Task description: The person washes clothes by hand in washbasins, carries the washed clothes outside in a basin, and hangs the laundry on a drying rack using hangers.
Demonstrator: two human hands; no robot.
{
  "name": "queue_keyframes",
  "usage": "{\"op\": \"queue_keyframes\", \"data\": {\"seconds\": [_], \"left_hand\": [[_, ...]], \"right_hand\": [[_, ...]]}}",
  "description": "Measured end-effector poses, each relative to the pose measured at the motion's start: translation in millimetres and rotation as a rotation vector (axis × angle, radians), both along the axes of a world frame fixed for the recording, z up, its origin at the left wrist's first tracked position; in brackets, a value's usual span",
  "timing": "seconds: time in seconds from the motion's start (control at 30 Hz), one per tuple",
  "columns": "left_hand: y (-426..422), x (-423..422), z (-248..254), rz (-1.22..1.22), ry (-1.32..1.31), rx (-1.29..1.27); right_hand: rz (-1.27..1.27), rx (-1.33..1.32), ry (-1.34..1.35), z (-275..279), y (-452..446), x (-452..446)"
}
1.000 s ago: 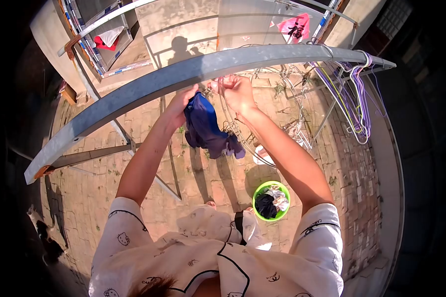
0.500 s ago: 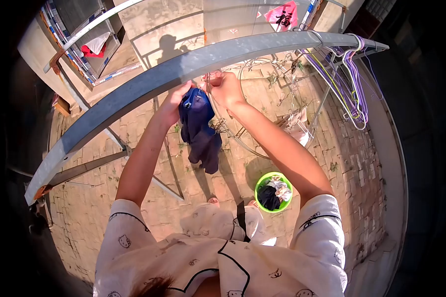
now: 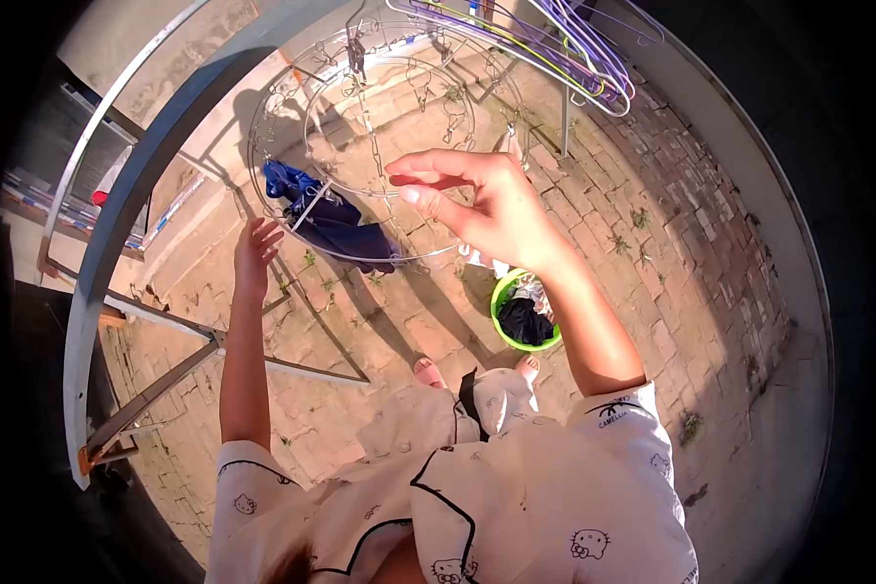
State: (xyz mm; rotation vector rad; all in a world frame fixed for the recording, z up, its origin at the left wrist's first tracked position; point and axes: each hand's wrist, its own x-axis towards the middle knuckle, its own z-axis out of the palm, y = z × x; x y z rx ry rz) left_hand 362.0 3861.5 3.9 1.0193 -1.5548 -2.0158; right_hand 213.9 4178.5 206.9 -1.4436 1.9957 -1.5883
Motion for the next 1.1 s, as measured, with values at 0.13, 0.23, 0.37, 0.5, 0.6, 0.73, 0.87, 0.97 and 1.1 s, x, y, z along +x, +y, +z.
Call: {"op": "queue_keyframes", "data": {"seconds": [0.13, 0.23, 0.37, 0.5, 0.6, 0.73, 0.87, 0.97, 1.1], "left_hand": [[58, 34, -116, 0.143, -0.321, 0.241], [155, 59, -180, -0.085, -0.622, 0.438], [275, 51, -197, -0.419, -0.995, 0.207], [363, -16, -196, -0.749, -1.001, 0.071], [421, -74, -246, -0.950, -0.833, 0.094], [477, -131, -328, -0.963, -0.727, 0.120], [507, -153, -416, -0.865, -0.875, 0.209], [515, -148, -479, -0.778, -0.874, 0.269], [526, -173, -536, -0.731, -0.828, 0.348]], "right_hand": [[-0.505, -0.108, -0.406, -43, 162, -50], [-0.948, -0.074, -0.546, -104, 281, -90], [-1.189, -0.021, -0.747, -208, 397, -114], [-1.264, 0.253, -0.855, -375, 456, -115], [-1.197, 0.638, -0.884, -518, 464, -88], [-0.996, 0.701, -0.867, -647, 430, -48], [-0.822, 0.758, -0.902, -754, 404, -64], [-0.781, 0.818, -0.895, -828, 387, -93], [-0.812, 0.916, -0.656, -896, 382, -126]]}}
